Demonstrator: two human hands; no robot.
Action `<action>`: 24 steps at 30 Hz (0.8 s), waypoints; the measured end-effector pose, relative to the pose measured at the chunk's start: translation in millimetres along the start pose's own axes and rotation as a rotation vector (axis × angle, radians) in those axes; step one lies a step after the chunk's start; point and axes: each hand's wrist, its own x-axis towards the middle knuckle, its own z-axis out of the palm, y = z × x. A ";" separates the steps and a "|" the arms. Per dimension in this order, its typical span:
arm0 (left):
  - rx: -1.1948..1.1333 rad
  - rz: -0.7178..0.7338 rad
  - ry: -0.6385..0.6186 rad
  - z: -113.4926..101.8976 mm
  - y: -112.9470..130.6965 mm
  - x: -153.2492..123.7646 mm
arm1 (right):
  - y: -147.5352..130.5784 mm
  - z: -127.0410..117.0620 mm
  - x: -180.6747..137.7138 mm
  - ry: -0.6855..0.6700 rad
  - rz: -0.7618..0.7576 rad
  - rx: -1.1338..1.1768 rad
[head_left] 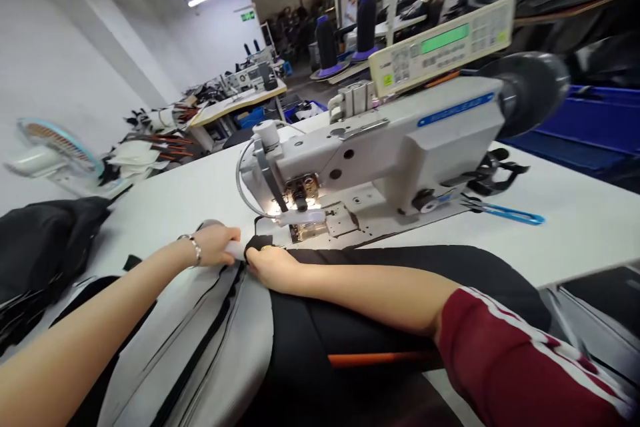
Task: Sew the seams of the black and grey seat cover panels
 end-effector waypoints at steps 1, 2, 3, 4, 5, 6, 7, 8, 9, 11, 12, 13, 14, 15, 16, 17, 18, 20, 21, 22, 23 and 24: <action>0.032 0.001 0.047 -1.4 3.7 0.8 | -0.2 -0.4 -2.2 -0.008 -0.026 0.000; 0.070 0.001 0.092 -1.9 8.9 1.9 | -0.9 -1.1 -5.5 -0.018 -0.062 -0.008; 0.112 0.006 0.131 -1.7 15.1 3.3 | -2.1 -1.9 -10.0 -0.033 -0.110 -0.021; 0.150 0.012 0.162 -0.4 22.0 5.4 | -3.6 -2.6 -15.3 -0.051 -0.166 -0.040; 0.163 0.012 0.171 1.7 28.9 8.2 | -5.3 -3.1 -21.1 -0.068 -0.219 -0.058; 0.170 0.018 0.186 4.5 35.3 11.9 | -7.0 -3.3 -26.6 -0.082 -0.265 -0.067; 0.177 0.034 0.205 7.7 40.5 16.3 | -8.7 -3.1 -31.5 -0.087 -0.294 -0.080; 0.184 0.055 0.218 11.1 44.4 21.2 | -10.6 -2.7 -35.5 -0.085 -0.315 -0.122; 0.190 0.077 0.225 14.2 47.0 25.9 | -12.9 -2.0 -38.3 -0.071 -0.314 -0.187; 0.195 0.123 0.195 19.0 49.3 34.0 | -18.4 -0.7 -41.2 -0.071 -0.294 -0.327; 0.194 0.140 0.176 20.4 49.6 37.1 | -20.9 -0.4 -41.7 -0.082 -0.286 -0.380; 0.192 0.156 0.154 21.2 49.8 39.6 | -22.5 -0.6 -41.7 -0.103 -0.285 -0.410; 0.189 0.167 0.132 21.4 49.6 42.0 | -22.3 -1.3 -41.3 -0.128 -0.280 -0.415; 0.185 0.176 0.107 21.1 49.2 44.5 | -19.6 -2.5 -40.9 -0.150 -0.264 -0.391; 0.181 0.182 0.077 20.5 48.4 47.2 | -14.0 -4.2 -40.5 -0.156 -0.230 -0.337; 0.175 0.186 0.040 19.9 47.2 50.4 | -5.4 -5.9 -40.4 -0.151 -0.190 -0.252; 0.168 0.186 0.003 19.3 45.7 53.8 | 5.6 -7.4 -40.9 -0.146 -0.156 -0.142; 0.150 0.178 -0.053 19.0 42.6 60.5 | 30.5 -8.5 -43.8 -0.120 -0.144 0.078; 0.139 0.170 -0.062 19.5 41.7 63.0 | 41.8 -8.0 -46.4 -0.107 -0.177 0.141; 0.130 0.158 -0.056 20.3 41.7 64.6 | 50.6 -7.1 -49.7 -0.073 -0.215 0.154; 0.123 0.147 -0.038 21.6 42.8 65.0 | 55.9 -6.0 -53.6 -0.046 -0.258 0.135; 0.120 0.139 -0.012 23.3 44.9 64.2 | 57.2 -5.2 -57.9 -0.019 -0.295 0.093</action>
